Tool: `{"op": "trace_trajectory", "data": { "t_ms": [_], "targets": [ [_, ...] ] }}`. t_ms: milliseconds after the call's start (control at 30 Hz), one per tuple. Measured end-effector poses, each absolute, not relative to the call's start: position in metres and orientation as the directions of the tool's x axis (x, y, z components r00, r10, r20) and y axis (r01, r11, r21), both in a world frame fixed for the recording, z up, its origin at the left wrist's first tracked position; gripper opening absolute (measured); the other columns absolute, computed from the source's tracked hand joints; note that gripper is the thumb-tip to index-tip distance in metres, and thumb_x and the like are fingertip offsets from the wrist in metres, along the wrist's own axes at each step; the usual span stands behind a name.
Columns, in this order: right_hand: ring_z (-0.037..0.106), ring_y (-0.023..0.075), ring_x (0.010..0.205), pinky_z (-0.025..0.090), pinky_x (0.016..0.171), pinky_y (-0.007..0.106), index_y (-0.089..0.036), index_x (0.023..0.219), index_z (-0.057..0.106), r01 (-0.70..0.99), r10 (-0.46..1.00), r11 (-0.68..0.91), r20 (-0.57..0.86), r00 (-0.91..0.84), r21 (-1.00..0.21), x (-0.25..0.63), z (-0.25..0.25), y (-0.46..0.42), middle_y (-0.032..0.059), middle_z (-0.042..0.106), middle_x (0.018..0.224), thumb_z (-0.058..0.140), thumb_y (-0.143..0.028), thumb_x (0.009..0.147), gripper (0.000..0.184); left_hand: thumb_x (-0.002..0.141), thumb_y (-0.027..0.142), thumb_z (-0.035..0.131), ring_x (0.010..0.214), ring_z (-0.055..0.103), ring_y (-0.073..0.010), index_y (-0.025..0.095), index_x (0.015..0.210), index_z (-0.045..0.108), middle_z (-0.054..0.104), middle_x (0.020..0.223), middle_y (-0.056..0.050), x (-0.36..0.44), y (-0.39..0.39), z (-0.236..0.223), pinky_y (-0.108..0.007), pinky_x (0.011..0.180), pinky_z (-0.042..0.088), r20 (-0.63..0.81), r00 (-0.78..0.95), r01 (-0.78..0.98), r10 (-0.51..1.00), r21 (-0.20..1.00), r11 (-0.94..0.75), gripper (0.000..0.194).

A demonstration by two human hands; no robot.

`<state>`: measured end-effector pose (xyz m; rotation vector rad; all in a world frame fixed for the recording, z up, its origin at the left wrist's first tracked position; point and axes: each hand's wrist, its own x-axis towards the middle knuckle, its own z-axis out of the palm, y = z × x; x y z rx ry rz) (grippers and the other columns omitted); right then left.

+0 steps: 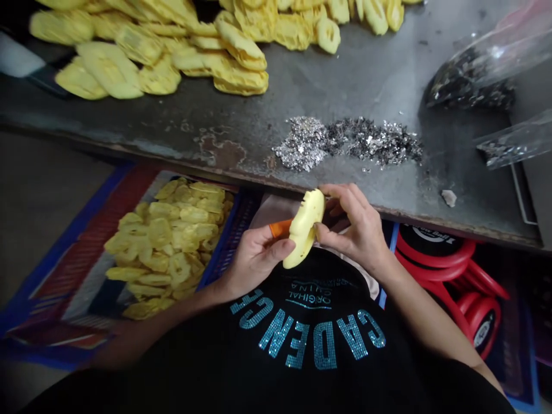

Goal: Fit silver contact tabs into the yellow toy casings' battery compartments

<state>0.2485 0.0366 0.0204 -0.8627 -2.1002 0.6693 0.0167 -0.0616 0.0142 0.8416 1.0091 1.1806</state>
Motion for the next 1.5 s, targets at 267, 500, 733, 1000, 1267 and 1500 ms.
{"op": "trace_trajectory", "data": {
  "t_ms": [267, 500, 733, 1000, 1267, 1500],
  "targets": [
    [0.083, 0.0256, 0.097, 0.074, 0.084, 0.042, -0.029, 0.150, 0.077, 0.373, 0.718, 0.630, 0.329, -0.614, -0.681, 0.231, 0.018, 0.058, 0.0082, 0.085, 0.123, 0.091, -0.048, 0.105, 0.051, 0.083, 0.054, 0.112, 0.102, 0.090, -0.0288, 0.022, 0.123, 0.087, 0.093, 0.117, -0.012, -0.002, -0.049, -0.036, -0.034, 0.088, 0.071, -0.272, 0.136, -0.587, 0.953, 0.752, 0.298, 0.057],
    [0.078, 0.0329, 0.117, 0.064, 0.104, 0.055, -0.031, 0.129, 0.090, 0.604, 0.722, 0.689, 0.310, -0.618, -0.400, 0.218, -0.003, 0.134, 0.0105, 0.087, 0.127, 0.069, -0.027, 0.116, 0.025, 0.083, 0.049, 0.112, 0.133, 0.087, -0.0334, 0.036, 0.164, 0.069, 0.089, 0.143, -0.010, -0.032, -0.034, -0.026, -0.039, 0.102, 0.076, -0.281, 0.086, -0.722, 0.956, 0.643, 0.254, 0.092],
    [0.071, 0.0324, 0.109, 0.055, 0.095, 0.054, -0.035, 0.122, 0.090, 0.627, 0.656, 0.751, 0.336, -0.676, -0.206, 0.259, -0.008, 0.129, 0.0078, 0.085, 0.117, 0.072, -0.031, 0.116, 0.019, 0.091, 0.064, 0.103, 0.114, 0.090, -0.0340, 0.034, 0.155, 0.081, 0.092, 0.139, -0.012, -0.034, -0.036, -0.016, -0.032, 0.075, 0.074, -0.286, -0.020, -0.667, 0.958, 0.717, 0.201, 0.074],
    [0.073, 0.0316, 0.111, 0.054, 0.098, 0.052, -0.033, 0.127, 0.088, 0.664, 0.734, 0.679, 0.330, -0.594, -0.314, 0.243, -0.012, 0.138, 0.0083, 0.084, 0.117, 0.066, -0.030, 0.118, 0.024, 0.094, 0.059, 0.102, 0.125, 0.089, -0.0365, 0.030, 0.142, 0.086, 0.091, 0.142, -0.011, -0.021, -0.031, -0.012, -0.040, 0.092, 0.079, -0.304, 0.026, -0.697, 0.952, 0.678, 0.236, 0.058],
    [0.073, 0.0310, 0.106, 0.059, 0.095, 0.050, -0.028, 0.123, 0.091, 0.570, 0.653, 0.757, 0.324, -0.685, -0.320, 0.263, -0.010, 0.131, 0.0096, 0.084, 0.115, 0.071, -0.031, 0.117, 0.020, 0.084, 0.061, 0.110, 0.134, 0.087, -0.0377, 0.027, 0.152, 0.082, 0.088, 0.150, -0.016, -0.024, -0.034, -0.009, -0.046, 0.107, 0.078, -0.342, 0.021, -0.692, 0.939, 0.674, 0.261, 0.081],
    [0.079, 0.0290, 0.102, 0.063, 0.094, 0.045, -0.029, 0.113, 0.091, 0.648, 0.824, 0.566, 0.326, -0.463, -0.509, 0.288, -0.001, 0.113, 0.0064, 0.083, 0.103, 0.075, -0.025, 0.110, 0.017, 0.087, 0.059, 0.109, 0.131, 0.089, -0.0403, 0.026, 0.146, 0.083, 0.089, 0.148, -0.017, -0.014, -0.033, -0.008, -0.053, 0.104, 0.080, -0.312, 0.055, -0.681, 0.948, 0.683, 0.264, 0.071]
  ]
}}
